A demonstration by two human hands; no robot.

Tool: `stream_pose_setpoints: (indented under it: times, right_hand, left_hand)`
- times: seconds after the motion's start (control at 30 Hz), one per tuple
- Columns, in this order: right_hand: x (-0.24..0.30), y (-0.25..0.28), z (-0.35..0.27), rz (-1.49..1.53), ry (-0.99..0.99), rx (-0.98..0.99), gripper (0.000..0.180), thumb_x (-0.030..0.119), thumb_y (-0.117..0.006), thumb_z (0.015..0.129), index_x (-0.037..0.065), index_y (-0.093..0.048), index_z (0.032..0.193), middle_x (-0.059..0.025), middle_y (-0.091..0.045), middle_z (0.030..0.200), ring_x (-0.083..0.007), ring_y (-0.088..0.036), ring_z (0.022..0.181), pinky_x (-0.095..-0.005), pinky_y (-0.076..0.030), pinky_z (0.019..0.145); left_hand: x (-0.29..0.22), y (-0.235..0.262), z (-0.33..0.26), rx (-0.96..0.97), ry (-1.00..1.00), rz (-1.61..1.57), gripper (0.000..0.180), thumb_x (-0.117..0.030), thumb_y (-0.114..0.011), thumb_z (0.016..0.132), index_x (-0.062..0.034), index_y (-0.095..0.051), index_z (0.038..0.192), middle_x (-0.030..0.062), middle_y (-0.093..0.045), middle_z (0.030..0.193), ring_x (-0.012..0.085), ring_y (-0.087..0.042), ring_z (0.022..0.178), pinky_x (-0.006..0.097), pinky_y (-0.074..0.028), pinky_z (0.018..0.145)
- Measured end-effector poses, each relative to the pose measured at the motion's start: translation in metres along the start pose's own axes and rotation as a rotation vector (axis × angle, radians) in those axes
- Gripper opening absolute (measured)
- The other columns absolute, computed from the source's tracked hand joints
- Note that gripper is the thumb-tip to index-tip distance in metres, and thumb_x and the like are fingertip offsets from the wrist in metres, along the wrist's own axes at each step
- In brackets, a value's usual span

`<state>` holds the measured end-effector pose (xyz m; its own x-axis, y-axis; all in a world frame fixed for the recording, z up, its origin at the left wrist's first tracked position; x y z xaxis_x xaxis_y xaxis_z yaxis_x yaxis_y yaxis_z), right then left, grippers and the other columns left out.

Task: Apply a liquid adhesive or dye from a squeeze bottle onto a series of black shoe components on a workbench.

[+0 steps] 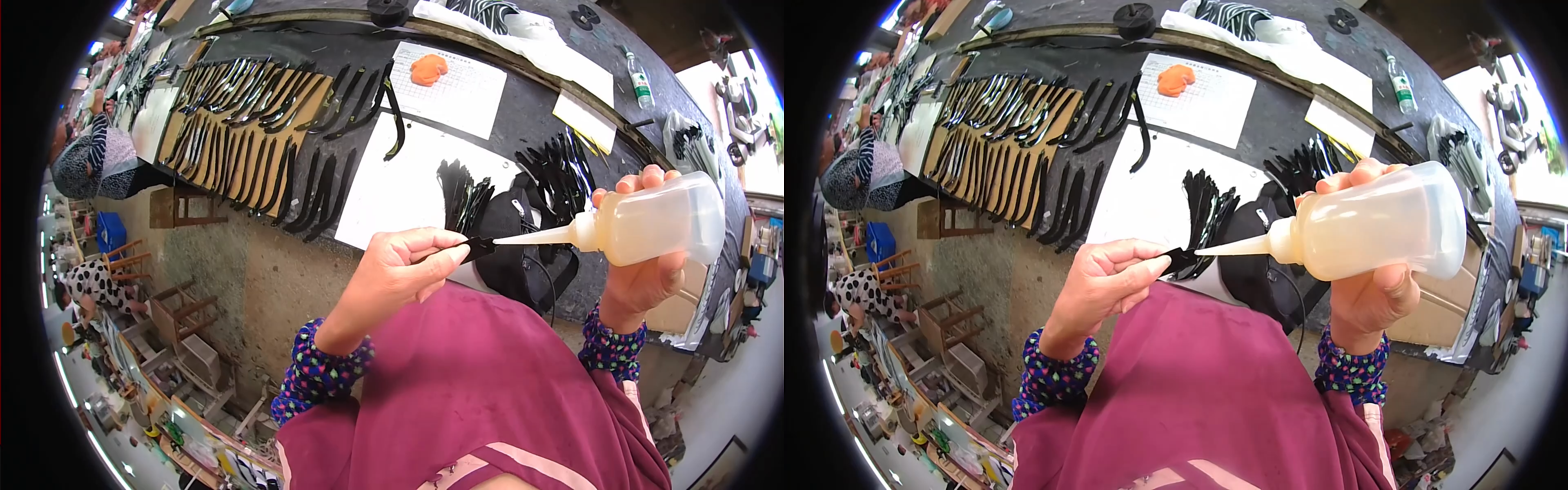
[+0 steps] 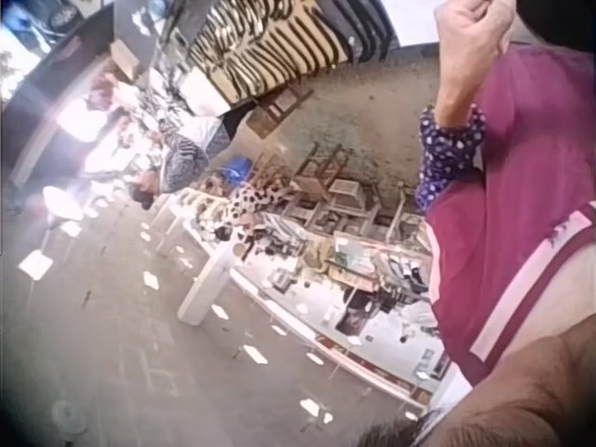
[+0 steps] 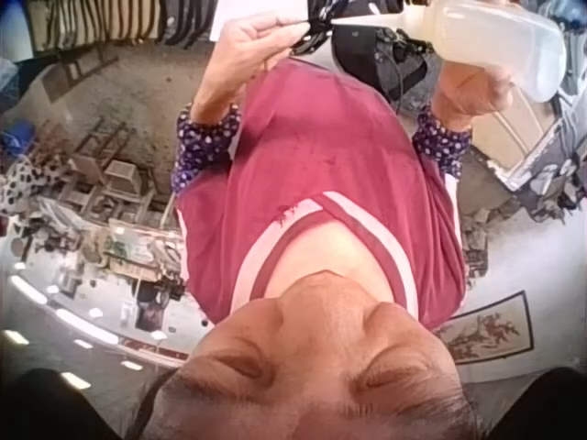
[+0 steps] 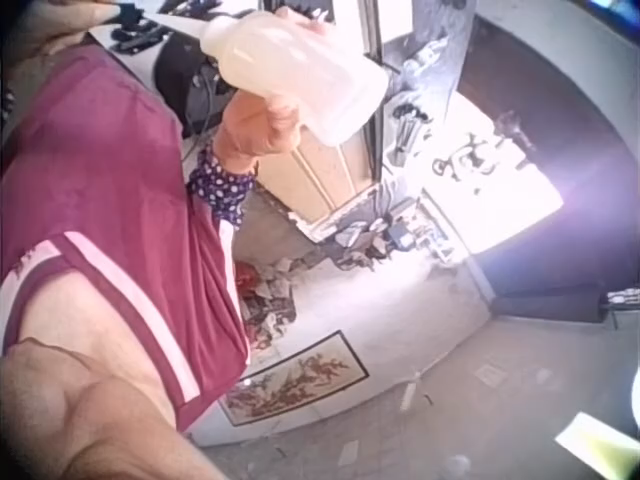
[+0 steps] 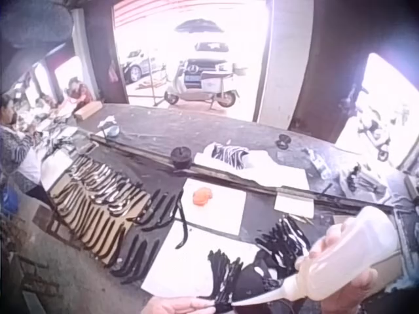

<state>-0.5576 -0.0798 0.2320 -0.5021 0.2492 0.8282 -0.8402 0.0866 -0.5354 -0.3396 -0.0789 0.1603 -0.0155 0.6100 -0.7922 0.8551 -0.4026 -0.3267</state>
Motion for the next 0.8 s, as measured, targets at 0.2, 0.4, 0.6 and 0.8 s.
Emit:
stream_pose_setpoints:
  times: [0.2, 0.4, 0.6, 0.8]
  right_hand:
    - [-0.003, -0.005, 0.000, 0.001, -0.013, 0.011, 0.075, 0.034, -0.073, 0.064, 0.006, -0.030, 0.119, -0.0075, -0.037, 0.109, -0.0248, -0.041, 0.102, -0.0483, -0.036, 0.086]
    - [-0.002, -0.008, 0.002, 0.046, 0.015, 0.123, 0.074, 0.033, -0.073, 0.064, 0.006, -0.030, 0.119, -0.0079, -0.037, 0.109, -0.0246, -0.041, 0.102, -0.0480, -0.035, 0.086]
    - [-0.001, -0.012, 0.001, 0.031, 0.005, 0.095, 0.074, 0.033, -0.073, 0.064, 0.006, -0.031, 0.119, -0.0075, -0.037, 0.109, -0.0242, -0.042, 0.102, -0.0474, -0.035, 0.086]
    - [-0.004, -0.005, 0.002, 0.043, -0.008, 0.070, 0.075, 0.034, -0.073, 0.063, 0.006, -0.030, 0.119, -0.0067, -0.038, 0.109, -0.0241, -0.042, 0.102, -0.0478, -0.036, 0.087]
  left_hand:
    - [0.002, 0.000, -0.001, 0.019, 0.022, -0.016, 0.018, -0.008, -0.055, 0.083, 0.0033, -0.059, 0.096, -0.0055, -0.046, 0.058, 0.0004, -0.037, 0.047, 0.016, -0.027, 0.043]
    - [0.002, 0.000, 0.000, 0.032, 0.036, -0.032, 0.018, -0.008, -0.055, 0.083, 0.0032, -0.059, 0.097, -0.0060, -0.045, 0.058, 0.0000, -0.036, 0.047, 0.015, -0.025, 0.042]
    - [0.002, -0.001, 0.001, 0.039, 0.049, -0.044, 0.019, -0.008, -0.055, 0.083, 0.0035, -0.058, 0.097, -0.0058, -0.046, 0.058, -0.0001, -0.036, 0.046, 0.015, -0.025, 0.041]
    - [0.001, -0.001, 0.003, 0.052, 0.044, -0.055, 0.019, -0.009, -0.055, 0.083, 0.0036, -0.058, 0.097, -0.0054, -0.047, 0.059, -0.0002, -0.037, 0.046, 0.015, -0.025, 0.041]
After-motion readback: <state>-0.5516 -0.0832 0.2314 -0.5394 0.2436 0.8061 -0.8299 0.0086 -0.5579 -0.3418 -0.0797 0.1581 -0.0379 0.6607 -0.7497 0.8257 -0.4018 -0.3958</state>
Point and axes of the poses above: each hand's wrist, its own z-axis towards the middle knuckle, its own y-axis out of the back of the hand, x = y × z, the point moved 9 cm from there along z, towards the middle knuckle
